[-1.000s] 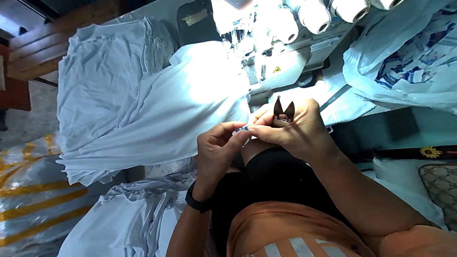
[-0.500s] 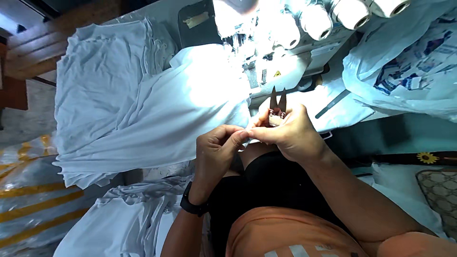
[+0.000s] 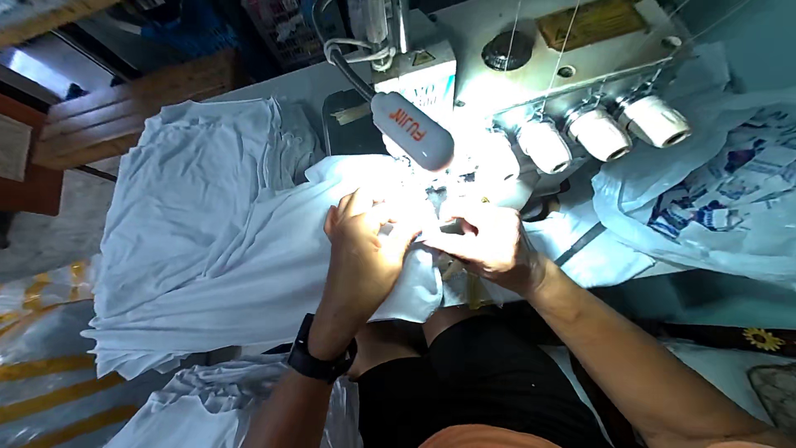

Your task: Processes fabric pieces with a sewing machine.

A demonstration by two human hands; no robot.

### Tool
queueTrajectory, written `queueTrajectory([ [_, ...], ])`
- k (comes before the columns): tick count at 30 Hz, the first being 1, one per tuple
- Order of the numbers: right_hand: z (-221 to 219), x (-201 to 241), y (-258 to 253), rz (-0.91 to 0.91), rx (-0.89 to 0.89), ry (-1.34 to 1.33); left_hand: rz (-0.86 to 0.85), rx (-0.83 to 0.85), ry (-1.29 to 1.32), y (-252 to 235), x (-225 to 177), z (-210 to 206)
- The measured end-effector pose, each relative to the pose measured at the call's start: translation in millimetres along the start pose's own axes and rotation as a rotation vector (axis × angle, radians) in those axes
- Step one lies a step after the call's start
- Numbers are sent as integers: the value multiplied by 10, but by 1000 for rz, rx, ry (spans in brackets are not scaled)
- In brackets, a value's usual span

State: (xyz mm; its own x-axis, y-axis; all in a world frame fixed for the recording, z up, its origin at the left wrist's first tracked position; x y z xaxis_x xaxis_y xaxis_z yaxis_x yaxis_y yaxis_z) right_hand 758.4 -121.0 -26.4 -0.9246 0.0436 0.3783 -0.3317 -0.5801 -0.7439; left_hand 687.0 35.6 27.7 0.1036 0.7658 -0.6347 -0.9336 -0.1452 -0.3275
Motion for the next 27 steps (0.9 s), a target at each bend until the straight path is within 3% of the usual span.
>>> queueTrajectory([
  [3, -13, 80, 13, -15, -53, -139, 2, -17, -78, -38, 67, -139],
  [9, -22, 123, 58, 18, -58, -2, -25, -20, -130, -47, 92, -164],
  [18, 37, 270, -56, -90, 0, 182, -60, 34, -73, -81, 169, -48],
  [27, 73, 275, -74, -201, 44, 168, -18, -60, -113, -93, 105, -99],
])
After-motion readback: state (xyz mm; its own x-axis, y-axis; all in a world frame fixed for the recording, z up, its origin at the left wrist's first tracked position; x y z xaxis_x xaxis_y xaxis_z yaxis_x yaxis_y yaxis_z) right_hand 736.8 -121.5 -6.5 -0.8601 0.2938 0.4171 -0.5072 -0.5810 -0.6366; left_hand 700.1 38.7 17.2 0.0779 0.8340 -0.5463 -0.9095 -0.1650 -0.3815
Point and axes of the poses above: each hand's wrist, its own y-axis away from the middle knuckle, its own z-axis out of the back of the hand, x = y × z, the point moved 5 cm from there along -y, towards the middle knuckle, and after that the axes turned 7 degrees about -z, right-handed, at the moved point
